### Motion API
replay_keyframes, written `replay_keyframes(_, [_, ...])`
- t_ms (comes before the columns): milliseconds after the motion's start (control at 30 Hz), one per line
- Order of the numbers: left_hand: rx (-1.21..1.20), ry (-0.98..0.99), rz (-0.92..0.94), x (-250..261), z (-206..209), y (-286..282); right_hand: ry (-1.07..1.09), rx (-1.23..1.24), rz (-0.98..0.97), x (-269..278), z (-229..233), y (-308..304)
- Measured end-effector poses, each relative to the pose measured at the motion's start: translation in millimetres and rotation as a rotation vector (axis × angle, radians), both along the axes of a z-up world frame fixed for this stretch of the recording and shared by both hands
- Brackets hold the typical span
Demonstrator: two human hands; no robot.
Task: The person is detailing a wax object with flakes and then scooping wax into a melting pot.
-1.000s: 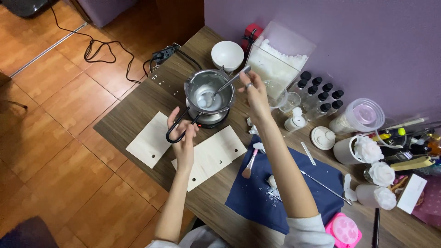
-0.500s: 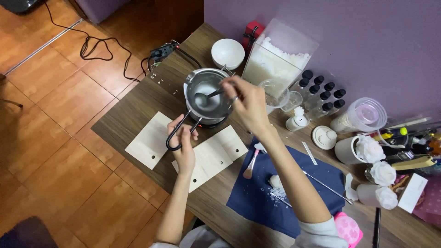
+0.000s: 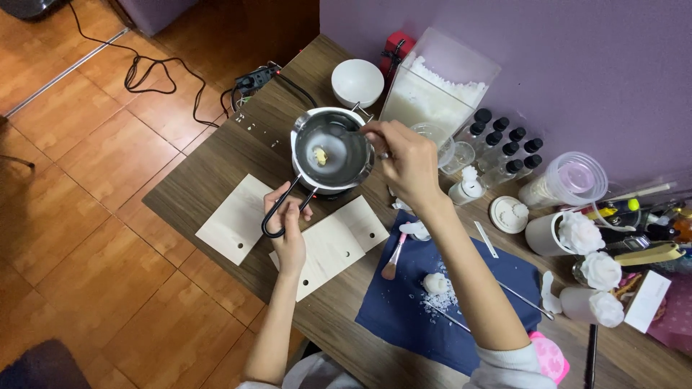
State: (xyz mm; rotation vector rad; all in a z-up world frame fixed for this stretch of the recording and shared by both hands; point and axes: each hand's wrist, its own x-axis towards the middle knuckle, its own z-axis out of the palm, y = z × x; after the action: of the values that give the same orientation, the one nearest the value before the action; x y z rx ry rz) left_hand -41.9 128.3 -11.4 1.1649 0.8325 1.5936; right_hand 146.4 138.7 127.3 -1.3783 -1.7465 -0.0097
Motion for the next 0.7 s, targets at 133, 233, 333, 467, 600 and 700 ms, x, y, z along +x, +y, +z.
replay_keyframes(133, [0.002, 0.011, -0.009, -0.4, 1.2, -0.3, 0.004, -0.010, -0.001, 6.9, -1.4, 1.5])
replay_keyframes(233, [-0.003, 0.003, 0.005, -0.7, 4.1, -0.8, 0.041, 0.003, 0.006, 5.0, 1.6, 2.0])
replay_keyframes(333, [-0.015, -0.006, 0.016, -0.8, 4.3, -0.3, 0.075, 0.000, 0.001, 6.8, -2.7, 4.8])
replay_keyframes(467, [-0.018, 0.003, 0.023, -0.8, 6.4, 0.2, 0.093, 0.016, 0.000, 10.0, -8.9, 10.9])
replay_keyframes(600, [-0.010, 0.000, 0.040, -0.2, 8.2, 1.8, 0.128, 0.017, 0.010, 10.3, -7.3, 12.1])
replay_keyframes(700, [-0.012, 0.003, 0.046, -0.8, 13.5, 1.0, 0.155, 0.027, 0.007, 9.3, -7.1, 13.7])
